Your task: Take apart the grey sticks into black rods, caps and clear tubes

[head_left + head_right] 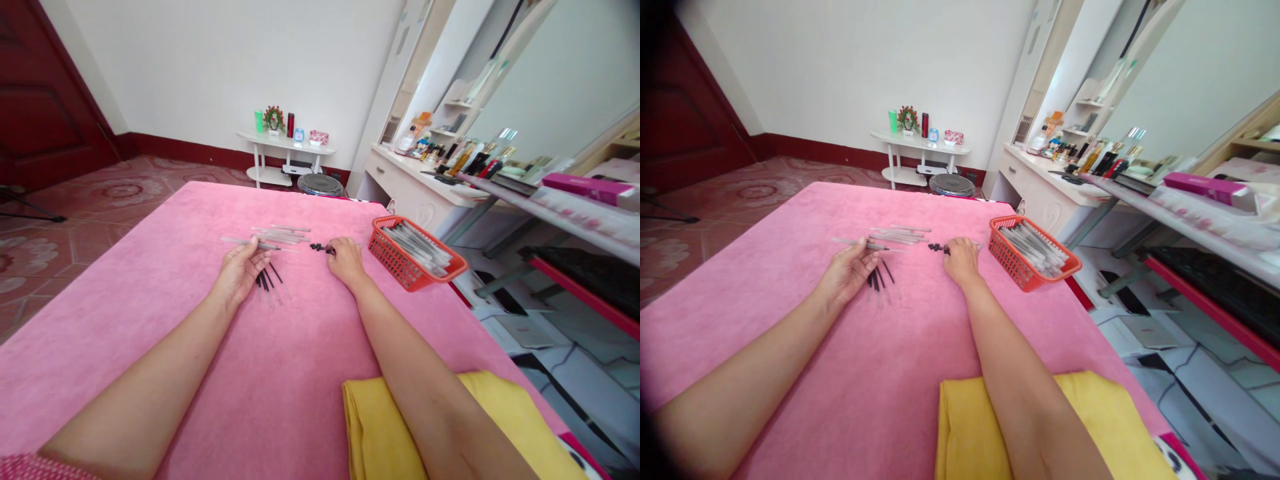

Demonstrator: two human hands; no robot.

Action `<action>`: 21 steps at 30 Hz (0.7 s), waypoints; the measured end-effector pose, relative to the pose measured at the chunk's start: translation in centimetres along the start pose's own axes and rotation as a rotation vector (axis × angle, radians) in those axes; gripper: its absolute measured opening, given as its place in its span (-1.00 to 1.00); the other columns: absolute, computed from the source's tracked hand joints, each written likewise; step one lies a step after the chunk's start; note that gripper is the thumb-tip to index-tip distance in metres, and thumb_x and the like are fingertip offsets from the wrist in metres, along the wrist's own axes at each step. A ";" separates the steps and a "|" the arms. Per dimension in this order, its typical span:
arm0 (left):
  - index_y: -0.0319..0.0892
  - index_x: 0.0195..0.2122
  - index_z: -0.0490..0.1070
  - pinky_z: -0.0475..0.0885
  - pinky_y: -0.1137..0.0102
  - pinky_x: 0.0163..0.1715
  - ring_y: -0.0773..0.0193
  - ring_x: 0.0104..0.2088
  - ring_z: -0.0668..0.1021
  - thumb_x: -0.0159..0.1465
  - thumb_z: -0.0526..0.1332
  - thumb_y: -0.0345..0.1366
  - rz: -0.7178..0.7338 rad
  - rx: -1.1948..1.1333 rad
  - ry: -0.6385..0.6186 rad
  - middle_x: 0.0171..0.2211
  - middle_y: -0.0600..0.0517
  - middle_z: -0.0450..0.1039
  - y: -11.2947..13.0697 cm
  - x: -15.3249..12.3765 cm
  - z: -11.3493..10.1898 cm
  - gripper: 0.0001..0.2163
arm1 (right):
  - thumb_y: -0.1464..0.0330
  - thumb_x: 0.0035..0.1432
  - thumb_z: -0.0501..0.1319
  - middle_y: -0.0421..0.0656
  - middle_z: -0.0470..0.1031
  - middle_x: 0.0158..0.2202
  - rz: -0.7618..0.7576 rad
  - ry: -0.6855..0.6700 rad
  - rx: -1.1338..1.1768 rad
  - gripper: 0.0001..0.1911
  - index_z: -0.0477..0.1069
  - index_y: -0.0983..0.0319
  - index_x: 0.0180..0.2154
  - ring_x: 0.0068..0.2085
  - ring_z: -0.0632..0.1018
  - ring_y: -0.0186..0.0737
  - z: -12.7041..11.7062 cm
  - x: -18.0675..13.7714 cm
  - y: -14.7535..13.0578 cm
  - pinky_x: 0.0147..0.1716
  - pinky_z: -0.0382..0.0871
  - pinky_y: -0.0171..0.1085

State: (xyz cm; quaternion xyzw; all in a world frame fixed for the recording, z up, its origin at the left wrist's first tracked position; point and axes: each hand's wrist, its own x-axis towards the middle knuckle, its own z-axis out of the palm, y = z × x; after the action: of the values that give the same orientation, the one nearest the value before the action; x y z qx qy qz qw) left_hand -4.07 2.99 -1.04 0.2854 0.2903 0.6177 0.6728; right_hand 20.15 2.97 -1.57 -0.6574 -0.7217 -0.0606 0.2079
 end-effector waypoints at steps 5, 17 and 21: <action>-0.30 -0.37 0.44 0.47 0.56 -0.49 0.41 -0.53 0.54 0.12 0.23 -0.37 0.000 -0.011 0.003 -0.48 0.00 0.53 -0.1 0.1 -0.1 -0.90 | 0.48 0.03 0.08 -0.06 0.42 -0.23 0.010 -0.018 0.002 -0.81 0.43 0.24 -0.31 -0.11 0.29 -0.11 -0.2 0.1 -0.1 -0.13 0.09 -0.16; -0.31 -0.34 0.43 0.47 0.55 -0.50 0.39 -0.52 0.55 0.12 0.23 -0.37 -0.013 -0.007 0.013 -0.46 -0.05 0.54 -0.1 0.0 0.0 -0.88 | 0.48 -0.01 0.17 -0.08 0.41 -0.13 -0.039 0.093 0.079 -0.87 0.47 0.20 -0.41 -0.05 0.30 -0.09 -0.7 0.1 -0.2 -0.10 0.12 -0.13; -0.31 -0.36 0.43 0.46 0.55 -0.50 0.39 -0.52 0.55 0.11 0.24 -0.37 -0.009 -0.007 0.025 -0.47 -0.03 0.53 -0.2 0.1 -0.1 -0.89 | 0.47 0.03 0.10 -0.10 0.47 -0.23 -0.039 0.165 0.354 -0.77 0.45 0.21 -0.26 -0.18 0.41 -0.17 -1.2 0.2 -1.5 -0.13 0.22 -0.18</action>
State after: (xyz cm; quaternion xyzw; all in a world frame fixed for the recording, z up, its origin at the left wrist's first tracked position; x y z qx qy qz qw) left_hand -4.00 3.09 -1.20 0.2738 0.2977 0.6191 0.6732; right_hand 18.90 2.55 -0.11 -0.5894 -0.7141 0.0093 0.3775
